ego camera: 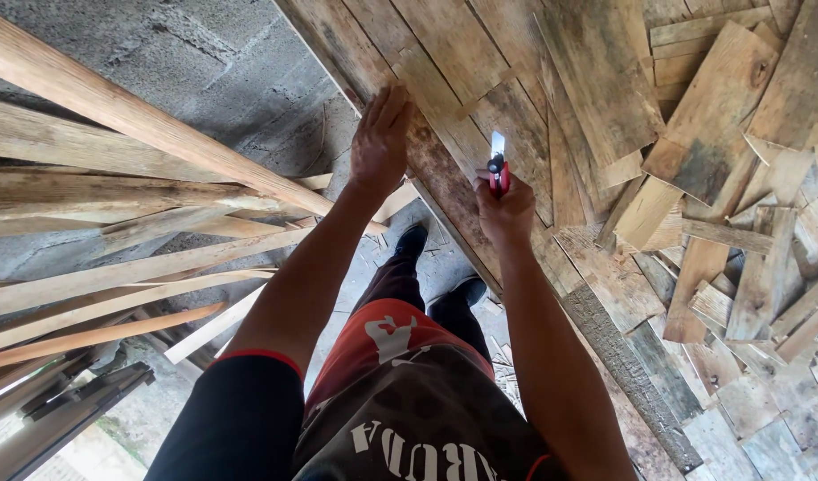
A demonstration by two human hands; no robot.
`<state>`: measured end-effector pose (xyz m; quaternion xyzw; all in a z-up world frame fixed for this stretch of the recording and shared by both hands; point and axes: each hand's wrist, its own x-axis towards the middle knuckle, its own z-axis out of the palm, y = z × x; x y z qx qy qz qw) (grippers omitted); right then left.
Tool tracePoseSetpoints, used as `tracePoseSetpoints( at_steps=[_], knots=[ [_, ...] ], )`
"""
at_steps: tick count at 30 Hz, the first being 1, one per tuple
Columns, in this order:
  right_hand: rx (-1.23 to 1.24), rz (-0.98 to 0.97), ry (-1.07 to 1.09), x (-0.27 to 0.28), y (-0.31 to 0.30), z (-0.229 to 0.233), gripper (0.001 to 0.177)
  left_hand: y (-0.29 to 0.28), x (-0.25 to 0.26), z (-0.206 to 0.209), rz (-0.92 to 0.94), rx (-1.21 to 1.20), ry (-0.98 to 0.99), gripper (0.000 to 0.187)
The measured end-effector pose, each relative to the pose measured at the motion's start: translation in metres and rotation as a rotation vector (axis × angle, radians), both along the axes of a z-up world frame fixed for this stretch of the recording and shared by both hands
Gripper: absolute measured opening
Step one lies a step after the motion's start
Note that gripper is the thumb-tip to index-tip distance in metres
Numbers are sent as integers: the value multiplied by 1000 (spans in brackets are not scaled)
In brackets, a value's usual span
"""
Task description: The person is cutting and fitting pieces of wood veneer to create a pattern.
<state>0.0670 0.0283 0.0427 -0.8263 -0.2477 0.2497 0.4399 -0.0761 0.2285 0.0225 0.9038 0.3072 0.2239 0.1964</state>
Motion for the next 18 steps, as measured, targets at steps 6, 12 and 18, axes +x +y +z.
tracePoseSetpoints(
  at_steps=[6,12,18],
  knots=[
    [-22,-118,334,-1,10,7,15,6,4,-23,-100,31,40,54],
    [-72,-79,249,2,11,8,13,6,2,-27,-110,60,51,54],
    [-91,-63,239,4,8,16,9,5,2,-30,-120,43,32,49]
  ],
)
